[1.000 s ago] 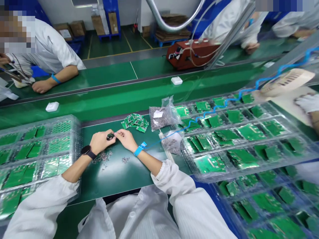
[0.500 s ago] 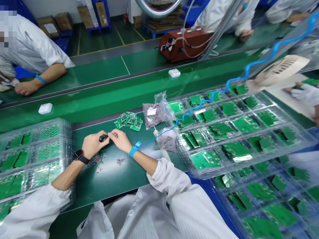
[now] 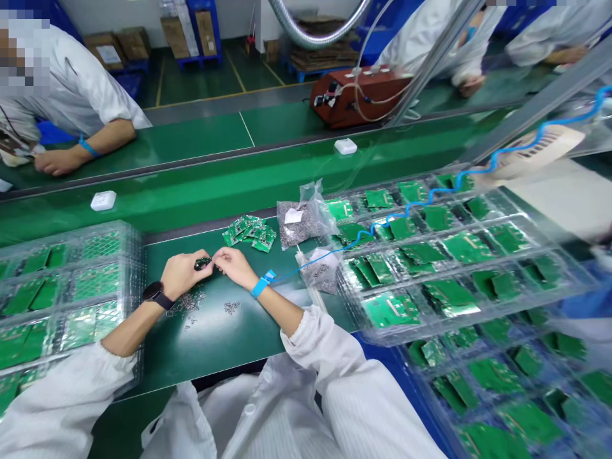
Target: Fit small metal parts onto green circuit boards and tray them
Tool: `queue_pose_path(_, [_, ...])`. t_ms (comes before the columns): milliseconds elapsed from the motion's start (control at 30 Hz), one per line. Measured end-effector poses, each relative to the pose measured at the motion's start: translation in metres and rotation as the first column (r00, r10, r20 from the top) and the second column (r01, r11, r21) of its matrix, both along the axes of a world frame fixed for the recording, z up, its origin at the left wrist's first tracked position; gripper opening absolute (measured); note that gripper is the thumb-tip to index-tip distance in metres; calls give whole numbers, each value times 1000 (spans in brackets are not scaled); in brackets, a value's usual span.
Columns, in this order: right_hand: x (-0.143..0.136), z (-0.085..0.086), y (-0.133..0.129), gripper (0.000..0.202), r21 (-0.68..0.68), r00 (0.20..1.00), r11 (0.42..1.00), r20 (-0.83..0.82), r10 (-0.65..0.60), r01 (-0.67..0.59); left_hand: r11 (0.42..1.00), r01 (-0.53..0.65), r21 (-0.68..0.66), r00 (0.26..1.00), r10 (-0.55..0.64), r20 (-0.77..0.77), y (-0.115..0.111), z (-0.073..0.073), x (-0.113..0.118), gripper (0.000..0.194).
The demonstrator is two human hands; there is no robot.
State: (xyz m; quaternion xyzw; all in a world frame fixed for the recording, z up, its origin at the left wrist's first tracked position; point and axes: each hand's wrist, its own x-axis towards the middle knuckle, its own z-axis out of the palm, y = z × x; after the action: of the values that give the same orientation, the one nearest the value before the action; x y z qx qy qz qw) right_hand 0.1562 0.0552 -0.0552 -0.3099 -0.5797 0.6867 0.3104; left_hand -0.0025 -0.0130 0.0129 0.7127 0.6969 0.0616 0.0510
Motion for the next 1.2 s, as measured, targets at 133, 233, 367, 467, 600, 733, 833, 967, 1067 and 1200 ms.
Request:
queue_pose_path(133, [0, 0, 1, 10, -20, 1000, 1000, -17, 3, -3, 1000, 20, 25, 999, -19, -29, 0, -2, -1, 25])
queue_pose_path(233, [-1, 0, 1, 10, -29, 1000, 1000, -21, 2, -2, 998, 26, 50, 999, -23, -44, -1, -5, -1, 24])
queue_pose_path(367, [-1, 1, 0, 13, -37, 1000, 999, -11, 11, -12, 995, 49, 85, 997, -44, -58, -1, -7, -2, 24])
queue_pose_path(467, [-1, 0, 0, 15, -41, 1000, 999, -13, 14, -15, 994, 58, 95, 995, -50, -81, -1, -6, -1, 24])
queue_pose_path(600, [-2, 0, 0, 16, -46, 1000, 999, -31, 7, -8, 995, 51, 92, 994, -41, -105, -1, -3, 1, 25])
queue_pose_path(733, [-3, 2, -1, 18, -48, 999, 999, -39, -12, 10, 997, 10, 75, 998, -5, -65, 1, -2, 0, 28])
queue_pose_path(833, [-4, 3, -2, 17, -38, 999, 999, -34, -19, 18, 995, -71, 66, 997, 68, 48, 3, -2, -4, 32])
queue_pose_path(967, [-6, 3, -4, 14, 77, 1000, 997, -16, -10, 12, 985, -151, 82, 960, 127, 251, 6, -1, -9, 32])
queue_pose_path(1067, [-8, 2, -5, 14, 136, 1000, 991, 12, 12, -14, 985, -162, 58, 930, 133, 344, 7, 0, -10, 31])
queue_pose_path(1200, [-12, 1, -2, 20, 100, 1000, 995, -18, -9, 11, 979, -202, 24, 883, 171, 437, 8, 0, -14, 36])
